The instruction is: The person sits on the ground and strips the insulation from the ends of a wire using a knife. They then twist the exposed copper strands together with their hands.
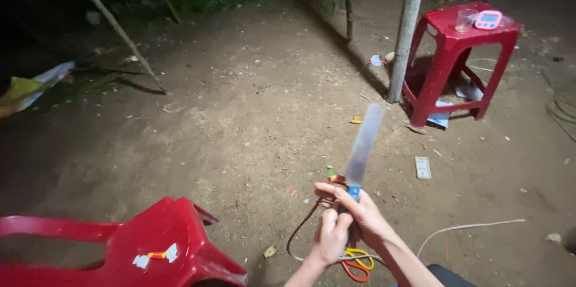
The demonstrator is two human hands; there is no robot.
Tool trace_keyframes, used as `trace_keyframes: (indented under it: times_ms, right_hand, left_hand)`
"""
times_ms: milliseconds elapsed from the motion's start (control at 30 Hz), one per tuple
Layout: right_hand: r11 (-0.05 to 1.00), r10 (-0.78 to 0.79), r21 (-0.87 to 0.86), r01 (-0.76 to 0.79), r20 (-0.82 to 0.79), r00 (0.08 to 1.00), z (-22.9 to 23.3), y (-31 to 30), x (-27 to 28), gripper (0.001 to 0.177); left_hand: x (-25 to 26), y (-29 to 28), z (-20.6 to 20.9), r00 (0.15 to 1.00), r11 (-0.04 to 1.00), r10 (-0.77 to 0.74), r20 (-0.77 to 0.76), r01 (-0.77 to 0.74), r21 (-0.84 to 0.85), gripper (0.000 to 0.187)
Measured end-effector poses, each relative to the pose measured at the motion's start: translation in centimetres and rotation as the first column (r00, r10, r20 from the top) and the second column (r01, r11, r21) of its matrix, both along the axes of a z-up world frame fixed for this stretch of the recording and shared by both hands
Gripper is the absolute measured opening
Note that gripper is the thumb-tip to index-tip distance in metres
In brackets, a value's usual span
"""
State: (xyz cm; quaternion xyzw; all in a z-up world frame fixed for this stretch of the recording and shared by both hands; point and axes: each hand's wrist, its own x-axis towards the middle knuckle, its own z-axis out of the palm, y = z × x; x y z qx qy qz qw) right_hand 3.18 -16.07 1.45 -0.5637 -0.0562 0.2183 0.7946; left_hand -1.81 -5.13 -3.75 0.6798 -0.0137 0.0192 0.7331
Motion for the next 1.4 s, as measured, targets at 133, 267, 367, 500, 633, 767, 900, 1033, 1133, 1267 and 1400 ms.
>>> trace_keyframes:
  times_ms: [133,267,367,500,633,767,900,1033,1133,1267,1400]
  right_hand:
    - [0.998,0.025,0.058,-0.032,0.114,0.993,-1.6,0.2,1.4,0.041]
    - [0.996,-0.001,0.094,-0.006,0.082,0.997,-1.2,-0.4,2.3,0.042]
    - [0.984,0.053,0.163,-0.068,0.093,0.994,-1.6,-0.1,1.7,0.041]
    - [0.961,0.163,0.196,-0.195,0.170,0.972,-0.4,0.6,1.3,0.042]
    - [0.965,0.173,0.177,-0.192,0.117,0.978,0.5,1.1,0.2,0.036]
    - [0.964,0.195,0.140,-0.224,0.194,0.961,1.1,1.0,-0.3,0.044]
    - [0.959,0.203,0.145,-0.245,0.257,0.945,-0.2,1.1,-0.5,0.042]
    - [0.964,0.202,0.129,-0.235,0.228,0.953,-0.1,1.8,-1.3,0.051]
    - [0.976,0.217,-0.024,-0.216,0.189,0.958,-0.2,2.1,-1.8,0.025]
    - [0.975,0.222,-0.027,-0.221,0.188,0.957,0.9,2.5,-2.5,0.048]
    - [0.984,0.174,0.006,-0.177,0.143,0.974,-0.2,2.5,-1.8,0.054]
  left_hand:
    - [0.4,2.3,3.0,0.992,0.992,-0.128,-0.005,0.129,0.011,0.031]
    - [1.9,6.9,4.1,0.999,0.966,0.039,0.019,-0.043,0.254,0.027]
    - [3.0,8.9,0.4,0.990,0.976,0.111,0.086,-0.125,0.179,0.029]
    - [2.7,9.0,-0.9,0.975,0.988,-0.152,0.160,0.156,-0.013,0.066]
    - [1.1,9.3,3.0,0.970,0.968,-0.207,0.125,0.222,-0.120,0.029]
    - [1.1,9.2,2.5,0.993,0.996,-0.016,0.120,0.027,-0.090,0.029]
    - [1.1,9.5,2.6,0.929,0.929,0.342,0.144,-0.357,0.101,0.024]
    - [1.0,9.2,2.8,0.904,0.920,0.374,0.206,-0.390,0.039,0.023]
    - [1.2,8.9,2.9,0.886,0.900,0.406,0.223,-0.430,0.069,0.027]
    - [1.8,8.6,2.3,0.869,0.889,0.439,0.226,-0.458,0.033,0.024]
    - [2.3,8.1,2.1,0.854,0.888,0.441,0.277,-0.460,0.006,0.024]
